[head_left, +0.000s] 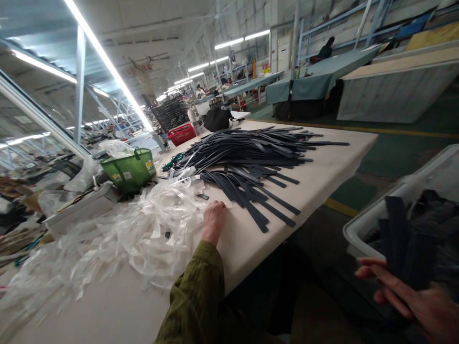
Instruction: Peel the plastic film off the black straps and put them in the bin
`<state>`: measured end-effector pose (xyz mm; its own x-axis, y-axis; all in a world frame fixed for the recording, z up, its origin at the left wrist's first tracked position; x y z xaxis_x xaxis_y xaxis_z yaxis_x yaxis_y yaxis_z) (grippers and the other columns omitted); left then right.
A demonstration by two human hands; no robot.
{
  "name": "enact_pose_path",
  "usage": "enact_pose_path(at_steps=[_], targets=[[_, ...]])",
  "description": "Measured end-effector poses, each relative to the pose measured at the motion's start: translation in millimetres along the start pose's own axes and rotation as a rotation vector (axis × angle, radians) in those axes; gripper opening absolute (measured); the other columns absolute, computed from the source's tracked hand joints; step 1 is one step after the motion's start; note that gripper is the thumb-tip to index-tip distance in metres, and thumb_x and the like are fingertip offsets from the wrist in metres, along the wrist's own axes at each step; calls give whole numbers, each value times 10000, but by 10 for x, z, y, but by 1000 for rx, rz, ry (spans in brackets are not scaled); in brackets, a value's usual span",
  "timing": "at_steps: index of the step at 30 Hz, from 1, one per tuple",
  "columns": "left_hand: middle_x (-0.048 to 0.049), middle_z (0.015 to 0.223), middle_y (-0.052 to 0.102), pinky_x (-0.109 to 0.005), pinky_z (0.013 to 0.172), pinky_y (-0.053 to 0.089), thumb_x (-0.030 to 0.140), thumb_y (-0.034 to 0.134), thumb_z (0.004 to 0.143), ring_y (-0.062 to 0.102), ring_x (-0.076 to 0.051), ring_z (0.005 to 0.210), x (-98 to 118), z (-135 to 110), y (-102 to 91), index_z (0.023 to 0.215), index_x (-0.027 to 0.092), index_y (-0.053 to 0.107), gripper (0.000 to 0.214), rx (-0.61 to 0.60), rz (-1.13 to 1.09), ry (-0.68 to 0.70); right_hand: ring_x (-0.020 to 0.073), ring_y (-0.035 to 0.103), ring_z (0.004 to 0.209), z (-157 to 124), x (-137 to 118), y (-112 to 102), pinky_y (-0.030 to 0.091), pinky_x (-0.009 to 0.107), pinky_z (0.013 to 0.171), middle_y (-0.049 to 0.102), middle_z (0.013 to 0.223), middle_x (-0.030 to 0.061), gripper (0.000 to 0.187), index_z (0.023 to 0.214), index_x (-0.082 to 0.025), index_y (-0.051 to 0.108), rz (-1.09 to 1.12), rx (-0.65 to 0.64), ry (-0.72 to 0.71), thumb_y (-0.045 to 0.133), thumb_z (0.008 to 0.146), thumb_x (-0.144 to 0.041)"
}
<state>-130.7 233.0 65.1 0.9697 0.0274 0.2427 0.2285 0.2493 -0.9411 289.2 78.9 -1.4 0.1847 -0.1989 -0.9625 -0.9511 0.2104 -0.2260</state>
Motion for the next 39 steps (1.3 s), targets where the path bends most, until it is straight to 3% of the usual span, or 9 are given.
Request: enact_pose_path(at_steps=[3,7,10,13,16,20,26,34,39], targets=[[-76,953,714,-305,794,472,184,536,913,641,-199,879,17,-335,-189,860,201,723,195,29,-22,73,114,460,395,-122,-98,317,527,423,563,727,877,157,425,936,-277,725,98,-187,109,728,709,-637],[-48,1080,698,-301,894,489,197,541,939,621,-178,1012,85,-971,-370,977,235,696,164,143,-131,286,80,402,379,-254,-307,749,461,321,466,654,696,45,540,975,-193,701,91,-367,93,677,746,-681],[-50,1058,704,-328,879,518,167,566,925,625,-191,1021,145,-1396,-395,1007,234,676,153,216,-186,459,75,417,394,-313,-429,1101,353,240,407,610,642,2,639,1106,-143,659,68,-536,64,633,780,-692],[-45,1069,709,-358,876,534,159,591,910,627,-213,1054,158,-1628,-370,1001,243,667,145,209,-172,501,89,449,422,-347,-527,1394,311,217,389,595,641,-10,696,1232,-119,594,60,-666,36,620,805,-667],[-46,1094,707,-380,887,540,167,591,912,624,-227,1082,111,-1701,-372,1000,248,665,141,190,-146,500,95,455,425,-342,-615,1528,323,218,389,576,631,-25,700,1290,-115,539,64,-708,-22,626,821,-627],[-49,1112,702,-397,899,539,170,594,910,615,-238,1112,16,-1698,-422,998,248,670,139,162,-117,513,106,451,423,-263,-700,1473,334,226,393,552,612,-44,666,1336,-135,498,-5,-604,-72,647,825,-536],[-47,1118,703,-395,876,536,184,580,922,614,-247,1133,55,-1625,-514,992,258,679,142,130,-107,584,157,569,609,-264,-867,1568,445,268,590,638,688,2,308,1027,-155,697,-260,-735,-240,688,799,-362],[-47,1144,701,-398,925,504,175,580,919,597,-240,1156,97,-1580,-534,1008,271,691,172,86,-51,589,124,490,536,-287,-1015,1788,396,237,501,552,603,-24,461,957,-123,713,-216,-894,-132,704,762,-541],[-45,1145,702,-400,932,492,177,583,916,589,-246,1169,109,-1561,-532,998,277,699,174,65,-50,598,114,462,537,-248,-1033,1860,355,226,495,526,572,-24,287,738,-139,698,-289,-894,-189,681,771,-423]])
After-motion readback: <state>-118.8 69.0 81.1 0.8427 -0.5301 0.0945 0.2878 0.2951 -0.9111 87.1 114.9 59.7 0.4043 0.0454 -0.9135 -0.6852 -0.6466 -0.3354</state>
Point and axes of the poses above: each hand's wrist, its own z-axis towards the middle knuckle, its own y-axis out of the palm, x = y × z, the point moved 3 cm from there along z, towards the middle knuckle
